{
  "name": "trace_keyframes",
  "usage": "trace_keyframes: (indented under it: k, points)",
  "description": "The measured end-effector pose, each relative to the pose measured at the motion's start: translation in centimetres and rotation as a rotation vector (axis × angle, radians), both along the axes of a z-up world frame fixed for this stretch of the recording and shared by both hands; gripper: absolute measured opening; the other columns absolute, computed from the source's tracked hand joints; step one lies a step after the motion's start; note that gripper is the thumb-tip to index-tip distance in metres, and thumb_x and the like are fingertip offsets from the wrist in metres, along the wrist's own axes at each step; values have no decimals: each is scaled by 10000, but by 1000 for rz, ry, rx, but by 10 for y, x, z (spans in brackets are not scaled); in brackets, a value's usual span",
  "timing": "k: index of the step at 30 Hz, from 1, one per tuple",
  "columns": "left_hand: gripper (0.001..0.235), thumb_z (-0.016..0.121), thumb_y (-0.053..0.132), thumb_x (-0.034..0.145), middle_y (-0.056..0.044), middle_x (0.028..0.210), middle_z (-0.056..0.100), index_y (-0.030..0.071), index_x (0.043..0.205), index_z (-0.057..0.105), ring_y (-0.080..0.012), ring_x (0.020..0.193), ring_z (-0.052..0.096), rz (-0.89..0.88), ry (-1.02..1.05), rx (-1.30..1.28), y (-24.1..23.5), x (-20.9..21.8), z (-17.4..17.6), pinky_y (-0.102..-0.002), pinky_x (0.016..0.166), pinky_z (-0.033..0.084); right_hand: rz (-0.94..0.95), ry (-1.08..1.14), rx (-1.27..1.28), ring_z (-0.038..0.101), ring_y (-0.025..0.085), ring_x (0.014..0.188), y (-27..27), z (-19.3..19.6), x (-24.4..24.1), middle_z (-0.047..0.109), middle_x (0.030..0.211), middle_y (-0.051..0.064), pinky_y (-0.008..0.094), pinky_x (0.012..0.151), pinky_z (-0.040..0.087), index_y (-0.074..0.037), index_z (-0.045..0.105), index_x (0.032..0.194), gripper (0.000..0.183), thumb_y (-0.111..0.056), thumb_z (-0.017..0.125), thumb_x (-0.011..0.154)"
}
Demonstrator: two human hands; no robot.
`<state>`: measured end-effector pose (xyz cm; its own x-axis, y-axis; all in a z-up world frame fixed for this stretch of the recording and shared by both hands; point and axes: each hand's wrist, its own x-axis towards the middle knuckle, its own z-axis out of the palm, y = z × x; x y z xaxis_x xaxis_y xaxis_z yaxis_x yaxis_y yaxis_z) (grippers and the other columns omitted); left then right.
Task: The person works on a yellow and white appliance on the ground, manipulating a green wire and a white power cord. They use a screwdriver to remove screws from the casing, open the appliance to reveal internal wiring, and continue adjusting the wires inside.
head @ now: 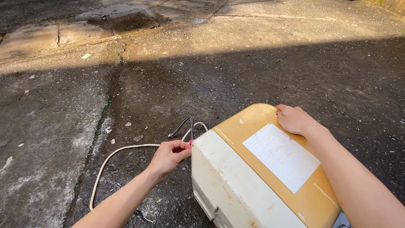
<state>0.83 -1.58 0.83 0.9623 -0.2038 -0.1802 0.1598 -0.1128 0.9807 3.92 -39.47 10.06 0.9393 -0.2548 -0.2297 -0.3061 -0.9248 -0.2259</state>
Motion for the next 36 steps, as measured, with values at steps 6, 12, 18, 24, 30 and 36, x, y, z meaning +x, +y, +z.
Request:
trace_keyframes:
  k: [6, 12, 18, 24, 30, 36]
  points:
    - [304, 689, -36, 861, -76, 968, 767, 8, 1142, 798, -114, 888, 666, -134, 46, -90, 11, 3, -21, -254, 794, 608, -18, 3, 45, 522, 410, 1402, 0, 8, -6, 601, 1479, 215, 545, 1151, 409, -112, 484, 1551, 546, -312, 325, 1068]
    - [451, 815, -67, 794, -196, 964, 766, 31, 1027, 442, -149, 788, 699, 16, 76, -138, 8, 4, -13, -258, 694, 640, 50, -234, -158, 586, 382, 1324, 15, 29, -11, 624, 1427, 169, 573, 1050, 490, -179, 479, 1575, 586, -290, 518, 1001]
    - [516, 830, -76, 786, -140, 888, 614, 80, 976, 376, -220, 680, 719, 95, 80, -280, 6, 11, -21, -304, 623, 678, 803, -233, 71, 664, 401, 1205, 165, 38, -31, 746, 1251, 135, 561, 1032, 517, -152, 743, 1267, 374, -267, 597, 942]
    - [497, 803, -194, 754, -111, 817, 630, 116, 870, 431, -231, 712, 642, 59, 110, -454, 24, 15, -50, -385, 671, 614, 953, 46, -171, 702, 343, 942, 232, -7, -20, 754, 934, 96, 491, 782, 543, -272, 786, 940, 223, -394, 600, 956]
    - [283, 803, 74, 894, -114, 877, 738, 90, 899, 521, -152, 743, 693, -174, -13, -177, 36, 6, -41, -261, 657, 553, 1001, 93, -238, 690, 332, 1016, 242, -30, -4, 741, 972, 97, 544, 774, 527, -148, 713, 963, 228, -373, 686, 954]
    - [378, 724, -84, 903, -139, 838, 652, 126, 907, 410, -232, 817, 701, -221, 20, -508, 33, 21, -74, -283, 649, 564, 969, 147, -149, 648, 258, 1044, 235, -11, -11, 746, 963, -3, 555, 741, 484, -344, 782, 957, 255, -217, 567, 903]
